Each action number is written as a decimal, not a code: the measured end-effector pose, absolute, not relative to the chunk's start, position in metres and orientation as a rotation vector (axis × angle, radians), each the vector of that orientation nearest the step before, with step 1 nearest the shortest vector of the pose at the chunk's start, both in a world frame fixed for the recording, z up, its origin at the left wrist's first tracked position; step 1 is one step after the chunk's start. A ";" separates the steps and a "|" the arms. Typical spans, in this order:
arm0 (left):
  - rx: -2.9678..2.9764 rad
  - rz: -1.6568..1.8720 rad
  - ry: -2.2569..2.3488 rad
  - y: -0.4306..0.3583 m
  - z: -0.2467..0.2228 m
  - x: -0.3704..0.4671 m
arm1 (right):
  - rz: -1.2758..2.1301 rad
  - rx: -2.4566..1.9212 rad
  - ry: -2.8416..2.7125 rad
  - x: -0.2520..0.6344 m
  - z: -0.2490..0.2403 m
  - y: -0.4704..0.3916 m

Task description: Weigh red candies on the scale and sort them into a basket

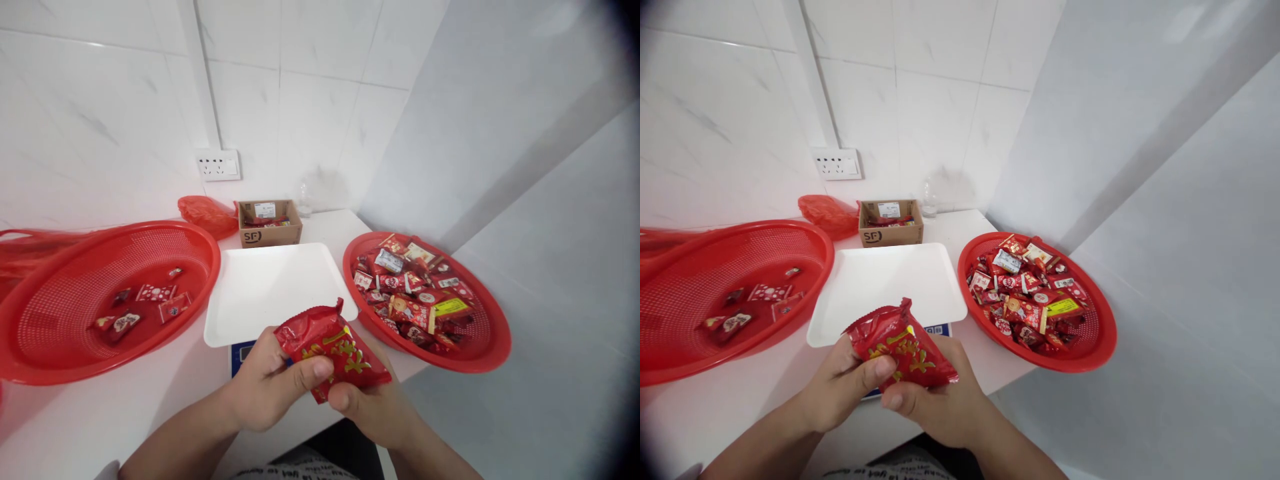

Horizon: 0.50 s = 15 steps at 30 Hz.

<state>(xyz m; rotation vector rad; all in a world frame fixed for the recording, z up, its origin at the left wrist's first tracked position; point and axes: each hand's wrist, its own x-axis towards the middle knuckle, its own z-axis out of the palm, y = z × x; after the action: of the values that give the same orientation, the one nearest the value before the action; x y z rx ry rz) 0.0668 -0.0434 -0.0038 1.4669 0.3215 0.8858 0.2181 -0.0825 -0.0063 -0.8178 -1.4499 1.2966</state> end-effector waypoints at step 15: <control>1.415 0.876 0.324 -0.039 -0.007 0.066 | 1.143 -0.886 -1.582 0.216 -0.008 -0.085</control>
<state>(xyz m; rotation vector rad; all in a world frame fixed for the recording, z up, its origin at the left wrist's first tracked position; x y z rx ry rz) 0.0661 -0.0390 -0.0068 1.4155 0.3238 0.8760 0.2164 -0.0845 -0.0083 -0.8859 -1.5816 1.1433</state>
